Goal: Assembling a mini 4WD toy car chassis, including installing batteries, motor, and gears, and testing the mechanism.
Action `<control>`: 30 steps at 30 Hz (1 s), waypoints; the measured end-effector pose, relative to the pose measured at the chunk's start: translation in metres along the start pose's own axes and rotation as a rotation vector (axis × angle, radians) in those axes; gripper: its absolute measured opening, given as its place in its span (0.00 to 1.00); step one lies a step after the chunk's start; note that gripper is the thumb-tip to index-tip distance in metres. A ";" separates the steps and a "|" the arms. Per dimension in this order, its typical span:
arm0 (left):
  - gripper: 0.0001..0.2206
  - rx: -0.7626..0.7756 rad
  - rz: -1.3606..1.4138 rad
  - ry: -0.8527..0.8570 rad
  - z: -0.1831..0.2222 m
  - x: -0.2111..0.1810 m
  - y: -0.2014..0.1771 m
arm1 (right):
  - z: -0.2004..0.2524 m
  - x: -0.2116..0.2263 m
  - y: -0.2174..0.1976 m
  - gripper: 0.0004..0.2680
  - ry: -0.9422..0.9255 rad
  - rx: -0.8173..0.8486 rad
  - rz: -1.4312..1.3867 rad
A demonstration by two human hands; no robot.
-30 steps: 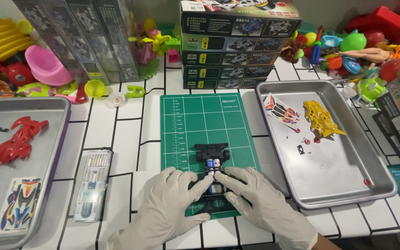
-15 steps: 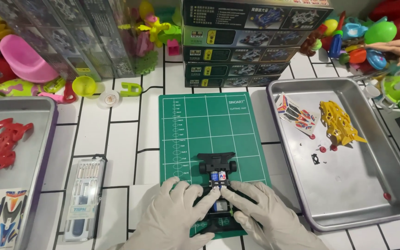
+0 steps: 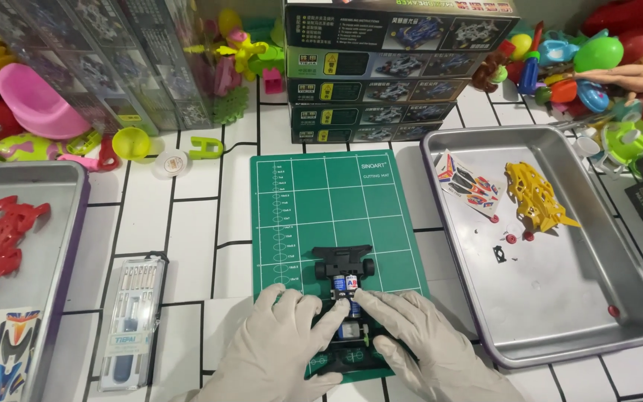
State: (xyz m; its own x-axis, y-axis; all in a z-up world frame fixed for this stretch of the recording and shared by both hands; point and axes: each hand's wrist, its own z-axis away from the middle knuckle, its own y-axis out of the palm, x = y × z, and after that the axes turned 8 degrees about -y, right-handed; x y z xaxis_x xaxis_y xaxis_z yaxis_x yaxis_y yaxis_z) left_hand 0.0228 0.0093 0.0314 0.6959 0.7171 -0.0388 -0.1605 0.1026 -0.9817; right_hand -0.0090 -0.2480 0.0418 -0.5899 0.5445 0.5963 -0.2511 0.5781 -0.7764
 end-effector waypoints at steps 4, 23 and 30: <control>0.42 0.187 0.067 -0.012 -0.002 0.003 -0.012 | -0.001 0.004 -0.002 0.21 0.105 -0.002 -0.010; 0.57 0.146 -0.040 -0.181 0.004 -0.007 -0.030 | 0.001 0.008 0.005 0.22 -0.017 -0.087 0.051; 0.55 0.051 0.013 -0.180 0.008 -0.011 -0.043 | -0.002 0.011 0.006 0.22 -0.040 -0.136 0.073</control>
State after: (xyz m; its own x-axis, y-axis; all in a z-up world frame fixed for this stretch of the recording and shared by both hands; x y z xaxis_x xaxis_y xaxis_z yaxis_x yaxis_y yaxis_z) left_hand 0.0163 0.0028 0.0760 0.5580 0.8297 -0.0129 -0.2074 0.1244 -0.9703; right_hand -0.0154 -0.2379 0.0441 -0.6334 0.5654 0.5283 -0.1014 0.6161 -0.7811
